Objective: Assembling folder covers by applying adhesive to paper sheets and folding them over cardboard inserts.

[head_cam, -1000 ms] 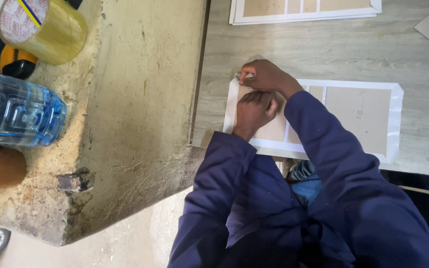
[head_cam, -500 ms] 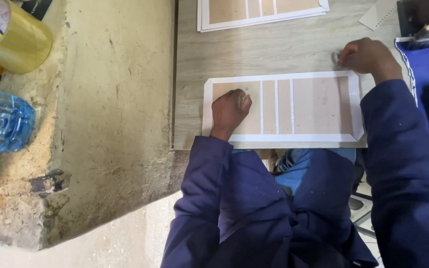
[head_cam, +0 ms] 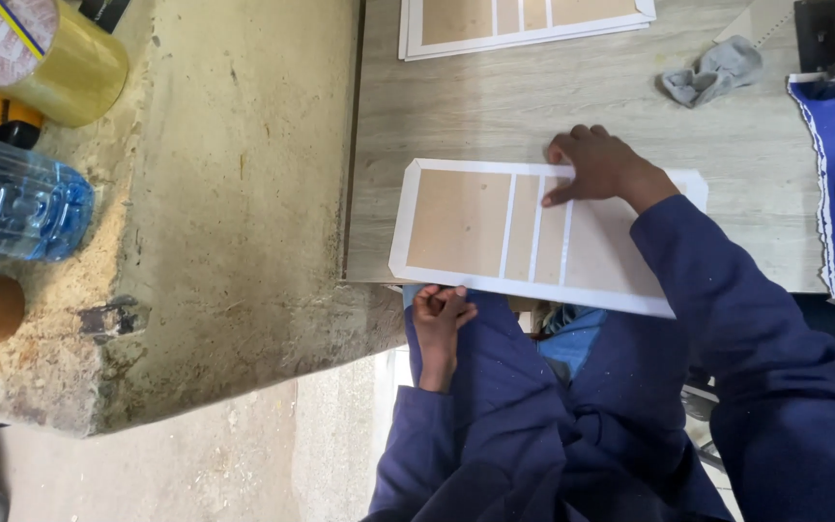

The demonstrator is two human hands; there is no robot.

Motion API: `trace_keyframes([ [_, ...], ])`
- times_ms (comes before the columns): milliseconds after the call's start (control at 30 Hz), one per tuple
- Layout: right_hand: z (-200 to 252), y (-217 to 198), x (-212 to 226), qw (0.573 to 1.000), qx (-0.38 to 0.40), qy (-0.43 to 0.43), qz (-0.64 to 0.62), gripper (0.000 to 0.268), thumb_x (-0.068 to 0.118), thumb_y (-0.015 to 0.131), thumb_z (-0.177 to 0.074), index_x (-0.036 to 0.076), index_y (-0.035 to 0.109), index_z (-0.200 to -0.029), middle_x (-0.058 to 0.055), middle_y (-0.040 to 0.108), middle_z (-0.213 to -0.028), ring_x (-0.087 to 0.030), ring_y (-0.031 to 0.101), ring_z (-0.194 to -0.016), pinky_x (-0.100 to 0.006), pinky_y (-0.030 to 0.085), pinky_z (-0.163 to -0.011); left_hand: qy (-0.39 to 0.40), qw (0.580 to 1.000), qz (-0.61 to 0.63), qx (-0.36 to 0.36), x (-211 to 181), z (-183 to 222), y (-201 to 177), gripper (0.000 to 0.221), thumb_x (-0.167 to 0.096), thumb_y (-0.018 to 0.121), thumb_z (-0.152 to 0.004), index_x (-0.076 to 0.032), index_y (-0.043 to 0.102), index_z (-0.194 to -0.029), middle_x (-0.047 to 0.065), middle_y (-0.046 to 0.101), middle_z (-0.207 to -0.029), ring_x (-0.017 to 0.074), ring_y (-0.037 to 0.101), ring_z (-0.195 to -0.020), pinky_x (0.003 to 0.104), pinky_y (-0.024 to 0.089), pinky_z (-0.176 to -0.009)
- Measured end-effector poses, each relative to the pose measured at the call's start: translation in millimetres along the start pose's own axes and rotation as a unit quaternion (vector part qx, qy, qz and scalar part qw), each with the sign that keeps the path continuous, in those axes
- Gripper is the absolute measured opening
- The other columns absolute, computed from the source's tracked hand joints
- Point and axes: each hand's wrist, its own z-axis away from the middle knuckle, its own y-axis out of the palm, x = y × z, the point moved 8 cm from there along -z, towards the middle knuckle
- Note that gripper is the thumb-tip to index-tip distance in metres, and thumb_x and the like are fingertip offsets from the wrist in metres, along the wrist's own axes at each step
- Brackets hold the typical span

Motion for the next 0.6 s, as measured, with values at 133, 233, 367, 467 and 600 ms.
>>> trace_keyframes([
  [133,32.4,30.6,17.3,0.993,0.095,0.01,0.074,0.092,0.083,0.087,-0.069,0.019,0.067,-0.131,-0.014,0.072,-0.128,-0.041,0.072,-0.122,-0.058,0.06,-0.096,0.089,0.993,0.006,-0.082,-54.8,1.1,-23.1,0.056,-0.014,0.079,-0.1,-0.002,0.038,-0.135,0.003,0.057,-0.098,0.0196,0.075,-0.073,0.035,0.073,-0.069],
  [233,65.8,39.3,30.9,0.99,0.109,0.014,0.093,0.091,0.084,0.084,-0.072,0.015,0.07,-0.13,-0.014,0.076,-0.118,-0.04,0.078,-0.111,-0.055,0.065,-0.087,0.146,0.986,-0.033,-0.073,-97.9,9.6,-15.5,0.051,-0.025,0.065,-0.109,-0.007,0.042,-0.151,0.008,0.061,-0.109,0.0233,0.075,-0.088,0.039,0.072,-0.077],
  [367,99.2,30.9,47.9,0.992,0.111,0.024,0.055,0.082,0.078,0.078,-0.083,0.007,0.072,-0.125,-0.016,0.078,-0.105,-0.039,0.082,-0.099,-0.052,0.065,-0.08,0.234,0.955,-0.175,-0.043,-138.4,-7.8,10.0,0.047,-0.03,0.043,-0.12,-0.013,0.049,-0.163,0.015,0.06,-0.155,0.0264,0.059,-0.141,0.048,0.047,-0.122],
  [467,107.2,15.0,46.6,0.994,0.109,0.029,-0.017,0.067,0.074,0.076,-0.085,0.01,0.074,-0.105,-0.015,0.079,-0.095,-0.038,0.081,-0.091,-0.05,0.064,-0.08,0.334,0.93,-0.155,-0.013,-154.7,-50.7,36.1,0.036,-0.025,0.044,-0.121,-0.013,0.07,-0.143,0.011,0.075,-0.131,0.0179,0.065,-0.125,0.043,0.05,-0.114],
  [600,90.4,14.1,6.8,0.962,0.069,0.047,-0.261,0.047,0.05,0.08,-0.09,0.006,0.073,-0.106,-0.015,0.075,-0.086,-0.033,0.078,-0.071,-0.046,0.058,-0.074,0.362,0.921,-0.146,0.017,-150.3,-120.1,73.3,0.032,-0.027,0.052,-0.119,-0.02,0.081,-0.105,-0.004,0.073,-0.092,0.001,0.054,-0.098,0.03,0.052,-0.097],
])
